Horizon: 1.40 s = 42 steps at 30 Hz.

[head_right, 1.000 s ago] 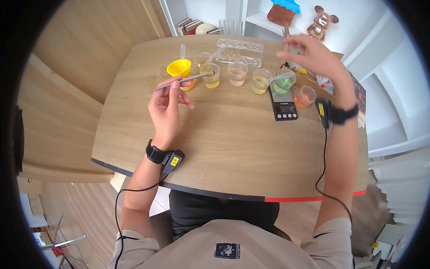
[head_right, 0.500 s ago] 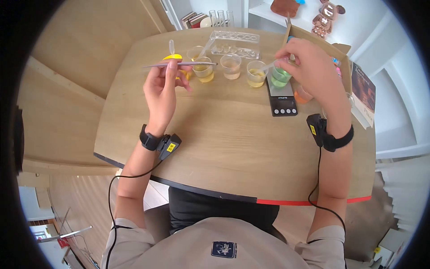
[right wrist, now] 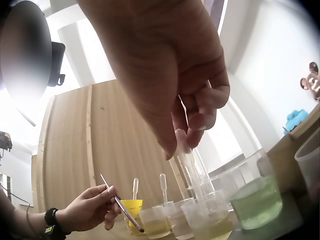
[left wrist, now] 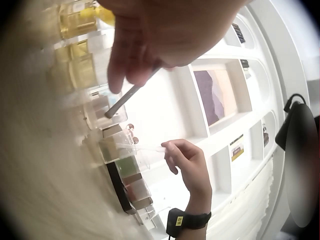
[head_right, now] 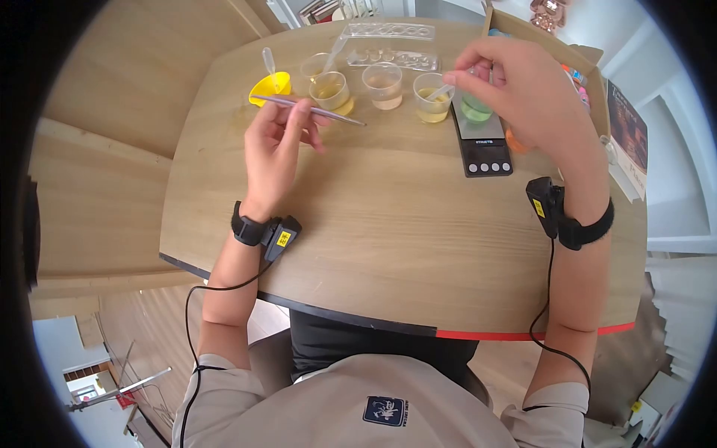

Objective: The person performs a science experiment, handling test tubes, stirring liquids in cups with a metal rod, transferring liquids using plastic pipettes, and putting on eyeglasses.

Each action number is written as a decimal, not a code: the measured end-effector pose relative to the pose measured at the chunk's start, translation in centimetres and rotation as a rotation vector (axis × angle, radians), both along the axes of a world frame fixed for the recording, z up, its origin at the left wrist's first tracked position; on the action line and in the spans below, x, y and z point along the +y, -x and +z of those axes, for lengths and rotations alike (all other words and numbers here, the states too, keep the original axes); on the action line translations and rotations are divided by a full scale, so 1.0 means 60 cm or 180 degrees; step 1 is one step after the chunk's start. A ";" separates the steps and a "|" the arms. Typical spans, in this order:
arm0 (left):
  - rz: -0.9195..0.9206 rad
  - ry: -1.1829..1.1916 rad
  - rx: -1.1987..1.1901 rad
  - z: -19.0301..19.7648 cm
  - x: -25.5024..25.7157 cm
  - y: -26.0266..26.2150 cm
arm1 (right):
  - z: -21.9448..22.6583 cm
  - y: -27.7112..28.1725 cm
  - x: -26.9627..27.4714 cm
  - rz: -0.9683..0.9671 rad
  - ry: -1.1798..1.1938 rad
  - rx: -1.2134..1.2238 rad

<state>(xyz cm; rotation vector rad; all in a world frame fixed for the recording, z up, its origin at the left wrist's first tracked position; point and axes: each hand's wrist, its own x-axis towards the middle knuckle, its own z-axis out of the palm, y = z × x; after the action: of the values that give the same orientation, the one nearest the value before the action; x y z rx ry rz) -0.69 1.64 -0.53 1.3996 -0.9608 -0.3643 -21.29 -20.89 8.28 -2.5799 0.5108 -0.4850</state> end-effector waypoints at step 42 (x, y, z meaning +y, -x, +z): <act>-0.0649 0.0421 -0.0208 0.102 -0.027 0.059 | 0.017 0.022 0.013 0.0395 0.0175 -0.0873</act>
<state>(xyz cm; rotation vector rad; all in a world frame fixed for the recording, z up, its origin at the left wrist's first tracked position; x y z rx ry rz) -4.23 0.03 5.60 1.2032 -1.1648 -0.4012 -22.63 -20.12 9.29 -2.5221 0.2441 -0.8031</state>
